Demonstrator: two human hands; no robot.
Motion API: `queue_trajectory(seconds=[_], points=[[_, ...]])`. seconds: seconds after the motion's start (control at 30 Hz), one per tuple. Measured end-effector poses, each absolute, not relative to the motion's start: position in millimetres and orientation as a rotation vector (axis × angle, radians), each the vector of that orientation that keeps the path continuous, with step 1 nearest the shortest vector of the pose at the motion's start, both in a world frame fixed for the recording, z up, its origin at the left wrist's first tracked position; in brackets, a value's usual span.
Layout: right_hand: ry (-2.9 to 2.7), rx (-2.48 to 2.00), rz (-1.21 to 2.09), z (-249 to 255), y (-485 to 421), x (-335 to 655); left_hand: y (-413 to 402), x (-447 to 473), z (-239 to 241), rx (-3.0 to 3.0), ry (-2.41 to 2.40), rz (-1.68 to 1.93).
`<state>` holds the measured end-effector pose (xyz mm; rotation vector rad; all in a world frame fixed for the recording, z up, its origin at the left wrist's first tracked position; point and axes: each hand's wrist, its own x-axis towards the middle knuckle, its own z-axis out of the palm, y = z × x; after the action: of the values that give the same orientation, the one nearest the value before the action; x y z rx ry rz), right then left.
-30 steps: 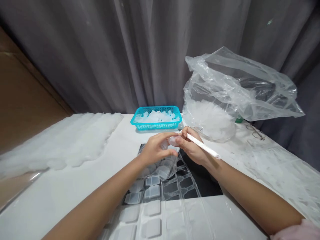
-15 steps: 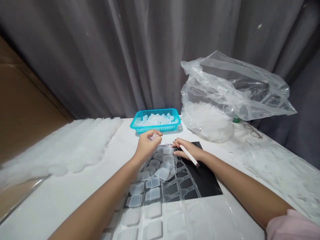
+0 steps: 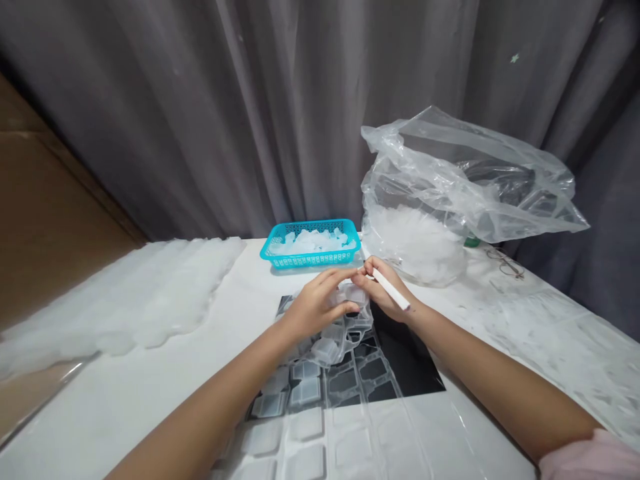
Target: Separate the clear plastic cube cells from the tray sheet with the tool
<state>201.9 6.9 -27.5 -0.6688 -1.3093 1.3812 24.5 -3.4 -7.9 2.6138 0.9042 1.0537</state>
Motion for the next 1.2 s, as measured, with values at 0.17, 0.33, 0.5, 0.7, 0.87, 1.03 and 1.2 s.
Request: queue_trajectory(seconds=[0.17,0.33,0.5,0.7,0.87,1.03,1.2], points=[[-1.213,-0.728,1.491,-10.2,-2.2,201.5,-6.6,26.9,-10.7,2.713,0.920,1.176],[-1.587,-1.105,1.017,-1.1,7.1,225.4,-4.5,24.4,-12.5,2.745,0.930,1.300],[-1.702,-1.243,0.781,5.5,11.1,244.4,-3.0,23.5,-13.3,2.730,0.980,1.374],[-1.567,-1.036,1.353,6.4,6.6,233.4,-2.3,22.7,-14.2,2.721,1.011,1.377],[-1.516,-0.967,1.500,7.1,3.2,228.3,-1.7,21.8,-15.8,2.711,1.045,1.343],[-1.633,-0.945,1.384,4.5,2.8,228.1,-2.0,22.8,-16.3,2.722,1.028,1.363],[-1.691,-0.937,1.298,-2.0,5.6,228.6,-3.2,24.0,-15.0,2.720,1.021,1.349]])
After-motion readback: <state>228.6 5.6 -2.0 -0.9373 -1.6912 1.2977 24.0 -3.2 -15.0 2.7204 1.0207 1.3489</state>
